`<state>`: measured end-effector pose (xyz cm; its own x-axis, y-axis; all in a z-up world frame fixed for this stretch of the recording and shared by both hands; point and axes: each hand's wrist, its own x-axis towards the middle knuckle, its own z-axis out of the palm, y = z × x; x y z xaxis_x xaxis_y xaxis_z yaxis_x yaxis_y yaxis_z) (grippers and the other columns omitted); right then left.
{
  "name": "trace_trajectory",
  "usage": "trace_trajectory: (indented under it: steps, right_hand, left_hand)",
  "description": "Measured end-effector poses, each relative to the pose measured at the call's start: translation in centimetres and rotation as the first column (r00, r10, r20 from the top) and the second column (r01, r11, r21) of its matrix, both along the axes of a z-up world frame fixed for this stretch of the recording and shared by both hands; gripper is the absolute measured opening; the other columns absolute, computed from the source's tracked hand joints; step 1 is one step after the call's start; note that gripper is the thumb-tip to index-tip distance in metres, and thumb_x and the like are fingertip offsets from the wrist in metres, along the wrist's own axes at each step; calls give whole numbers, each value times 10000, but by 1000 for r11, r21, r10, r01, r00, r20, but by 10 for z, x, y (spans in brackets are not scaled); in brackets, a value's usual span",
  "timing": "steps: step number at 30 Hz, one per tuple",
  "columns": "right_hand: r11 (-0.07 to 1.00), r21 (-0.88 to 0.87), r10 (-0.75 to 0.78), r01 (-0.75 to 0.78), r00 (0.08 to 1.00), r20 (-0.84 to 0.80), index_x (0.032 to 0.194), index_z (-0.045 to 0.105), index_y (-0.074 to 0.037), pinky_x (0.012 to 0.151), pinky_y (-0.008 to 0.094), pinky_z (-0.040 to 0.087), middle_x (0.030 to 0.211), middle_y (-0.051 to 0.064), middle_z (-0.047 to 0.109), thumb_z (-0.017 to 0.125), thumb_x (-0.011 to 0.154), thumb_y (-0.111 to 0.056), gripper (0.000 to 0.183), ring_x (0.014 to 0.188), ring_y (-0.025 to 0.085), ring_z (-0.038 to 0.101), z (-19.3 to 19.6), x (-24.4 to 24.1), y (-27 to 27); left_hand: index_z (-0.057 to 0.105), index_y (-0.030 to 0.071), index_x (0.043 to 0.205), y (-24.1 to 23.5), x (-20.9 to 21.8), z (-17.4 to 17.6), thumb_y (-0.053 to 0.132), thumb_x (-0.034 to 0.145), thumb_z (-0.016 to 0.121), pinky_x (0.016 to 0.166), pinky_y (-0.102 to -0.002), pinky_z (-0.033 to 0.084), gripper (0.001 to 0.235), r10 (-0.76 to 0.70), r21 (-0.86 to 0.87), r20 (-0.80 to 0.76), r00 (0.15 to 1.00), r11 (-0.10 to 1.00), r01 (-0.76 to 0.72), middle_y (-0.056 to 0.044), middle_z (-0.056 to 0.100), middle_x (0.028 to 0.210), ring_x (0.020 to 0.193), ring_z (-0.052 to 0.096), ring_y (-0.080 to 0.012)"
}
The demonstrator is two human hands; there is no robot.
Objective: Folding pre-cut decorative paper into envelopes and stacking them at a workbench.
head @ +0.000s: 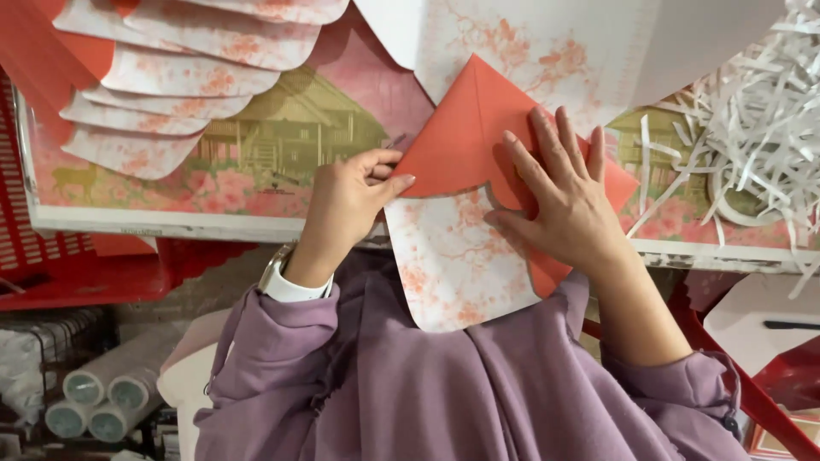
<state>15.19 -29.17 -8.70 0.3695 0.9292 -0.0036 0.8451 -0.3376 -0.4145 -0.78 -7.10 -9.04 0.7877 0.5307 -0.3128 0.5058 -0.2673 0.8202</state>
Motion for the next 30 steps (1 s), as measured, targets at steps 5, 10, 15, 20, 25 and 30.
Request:
trace_trajectory:
  steps: [5, 10, 15, 20, 25, 30]
  right_hand:
    - [999, -49, -13, 15, 998, 54, 1503, 271, -137, 1091, 706, 103, 1565, 198, 160, 638, 835, -533, 858, 1449, 411, 89, 3, -8, -2]
    - [999, 6, -40, 41, 926, 374, 1417, 452, 21, 998, 738, 296, 1449, 308, 363, 607, 844, -87, 603, 1331, 523, 330, 2, -20, -3]
    - [1000, 21, -1, -2, 993, 122, 1377, 475, 6, 1008, 704, 285, 1418, 291, 434, 518, 861, 21, 518, 1327, 487, 380, 11, -1, -7]
    - [997, 37, 71, -69, 995, -70, 1318, 521, 78, 1096, 470, 388, 1321, 196, 574, 390, 932, 89, 408, 1257, 365, 512, 50, 16, -2]
    - [982, 0, 186, -190, 963, 197, 1398, 500, -116, 1007, 713, 379, 1435, 215, 465, 584, 911, -7, 507, 1318, 453, 433, 21, 7, -6]
    - [997, -12, 82, -81, 992, 96, 1398, 517, -159, 1037, 725, 23, 1518, 180, 366, 478, 944, -215, 459, 1426, 445, 227, 3, -19, -1]
  left_hand:
    - [704, 90, 1037, -4, -11, -21, 230, 816, 723, 727, -226, 572, 262, -50, 82, 104, 993, 996, 41, -53, 742, 906, 819, 721, -119]
    - [666, 50, 981, -9, -14, -19, 146, 938, 598, 461, -278, 306, 126, -133, 272, 230, 964, 960, 68, 8, 449, 512, 467, 363, -90]
    - [685, 84, 890, -2, -10, -19, 214, 897, 637, 494, -207, 357, 138, -33, -107, 144, 989, 993, 49, 50, 619, 616, 515, 464, -23]
    - [668, 108, 875, -2, -8, -13, 196, 873, 631, 540, -194, 459, 95, 0, -384, 0, 1000, 923, 0, 22, 686, 708, 585, 574, -42]
    - [369, 154, 1428, -10, -14, -9, 5, 959, 562, 472, -240, 426, 528, -285, 149, 182, 941, 954, 260, -5, 520, 610, 470, 481, -99]
    - [556, 63, 1301, -24, -2, -13, 6, 918, 451, 474, -320, 388, 401, -296, 324, 145, 944, 916, 237, -30, 552, 829, 531, 481, -166]
